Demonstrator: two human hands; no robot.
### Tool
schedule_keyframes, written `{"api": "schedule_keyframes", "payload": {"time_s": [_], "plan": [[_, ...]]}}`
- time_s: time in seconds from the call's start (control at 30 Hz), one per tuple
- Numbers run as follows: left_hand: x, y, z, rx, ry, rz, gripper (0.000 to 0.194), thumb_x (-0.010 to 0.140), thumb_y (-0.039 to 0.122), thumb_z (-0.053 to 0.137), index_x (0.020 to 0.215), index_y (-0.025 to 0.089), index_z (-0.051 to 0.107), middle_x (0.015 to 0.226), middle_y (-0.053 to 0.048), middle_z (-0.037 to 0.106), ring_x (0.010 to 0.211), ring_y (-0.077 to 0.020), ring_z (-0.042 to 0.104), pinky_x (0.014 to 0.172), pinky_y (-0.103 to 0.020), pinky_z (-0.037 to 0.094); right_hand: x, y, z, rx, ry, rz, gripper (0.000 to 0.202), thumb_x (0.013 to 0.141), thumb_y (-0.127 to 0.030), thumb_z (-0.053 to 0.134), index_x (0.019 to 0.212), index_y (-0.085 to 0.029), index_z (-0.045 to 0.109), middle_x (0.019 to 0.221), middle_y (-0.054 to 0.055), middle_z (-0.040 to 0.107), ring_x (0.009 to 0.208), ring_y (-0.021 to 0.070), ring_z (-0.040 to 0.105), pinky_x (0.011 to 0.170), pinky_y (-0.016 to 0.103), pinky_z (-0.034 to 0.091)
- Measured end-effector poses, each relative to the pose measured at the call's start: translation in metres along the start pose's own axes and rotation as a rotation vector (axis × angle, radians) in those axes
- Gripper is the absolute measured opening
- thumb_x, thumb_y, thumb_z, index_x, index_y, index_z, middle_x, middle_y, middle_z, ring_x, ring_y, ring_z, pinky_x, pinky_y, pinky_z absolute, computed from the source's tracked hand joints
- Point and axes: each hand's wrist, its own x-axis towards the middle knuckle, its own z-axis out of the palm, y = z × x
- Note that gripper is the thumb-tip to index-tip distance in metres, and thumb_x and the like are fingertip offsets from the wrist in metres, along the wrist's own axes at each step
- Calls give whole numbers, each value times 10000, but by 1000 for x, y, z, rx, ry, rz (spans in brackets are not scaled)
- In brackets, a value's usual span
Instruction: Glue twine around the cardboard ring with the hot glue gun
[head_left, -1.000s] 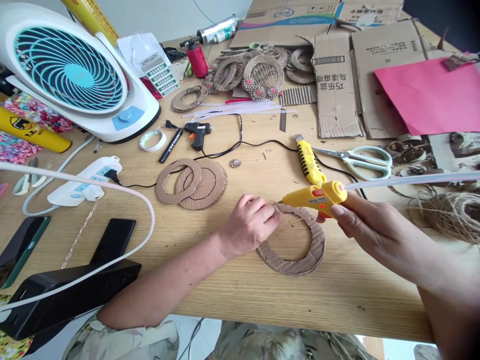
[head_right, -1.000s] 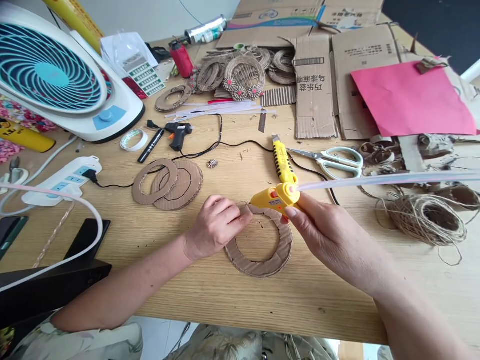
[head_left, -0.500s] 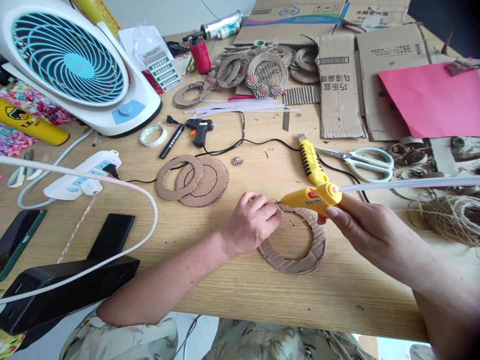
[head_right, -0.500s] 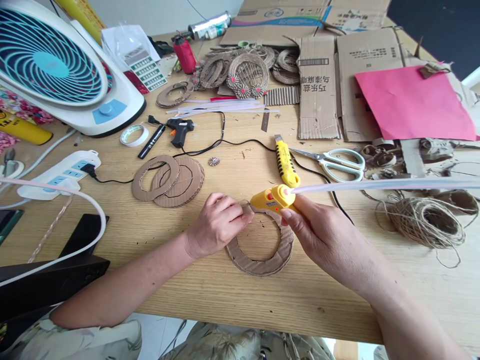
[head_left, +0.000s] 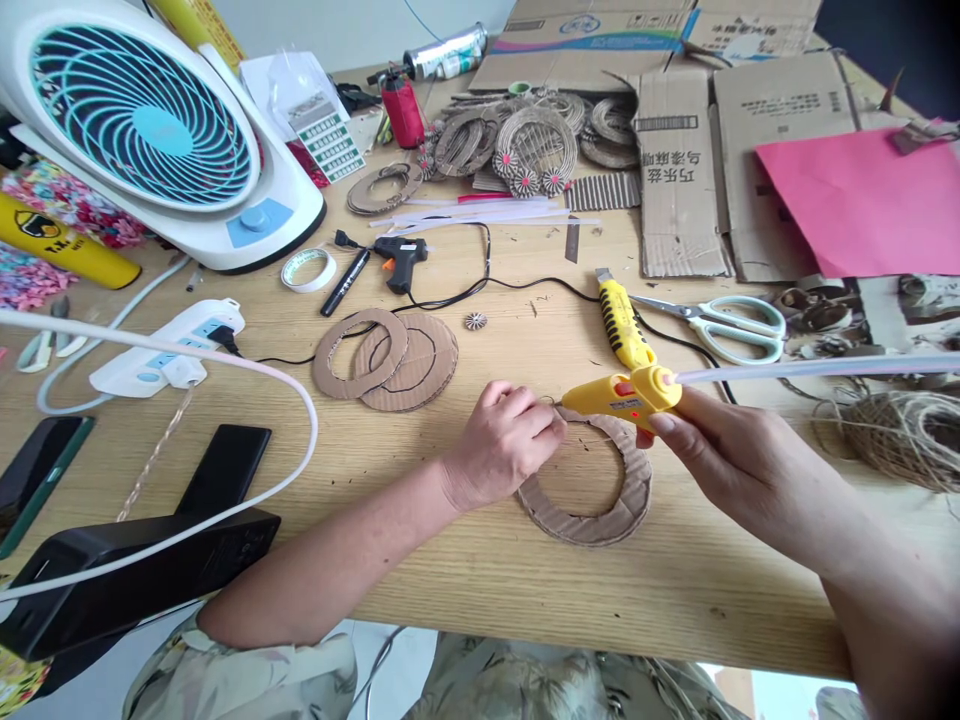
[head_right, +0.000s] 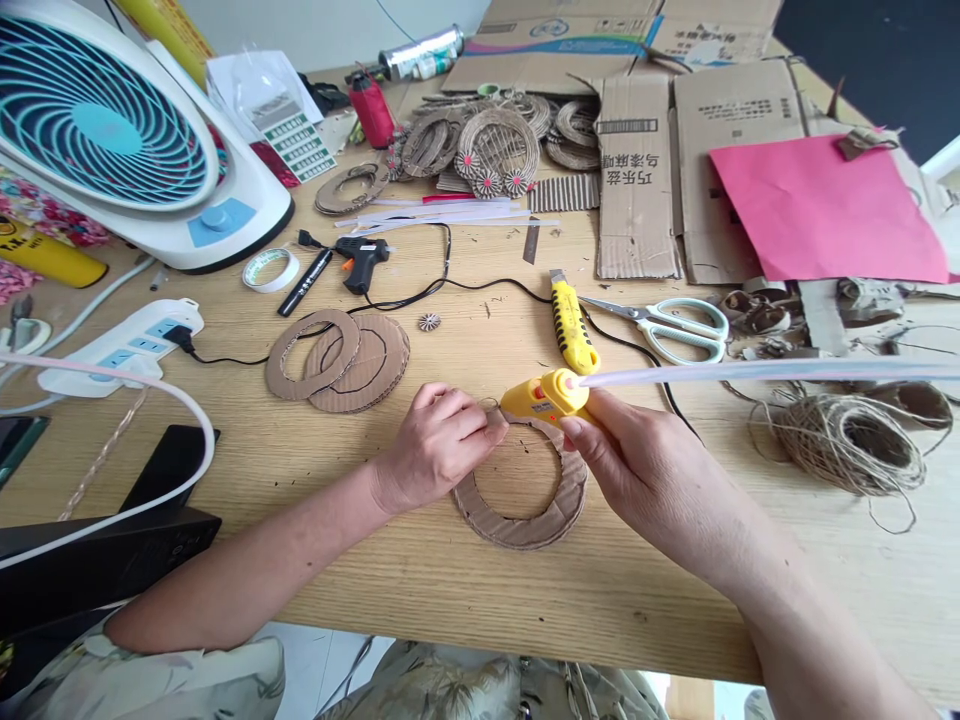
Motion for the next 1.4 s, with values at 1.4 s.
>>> {"api": "schedule_keyframes", "payload": {"time_s": [1.4], "plan": [[1,0,3,16,108,25,122,982,141,528,968,162,647,844,-10,669,849,-171,533,827,-383,347,4,-6,-8,-82,55,-8,391,988,-560,408,871,-241,603,557,-63,406,460,108,382,485,245,337]]}}
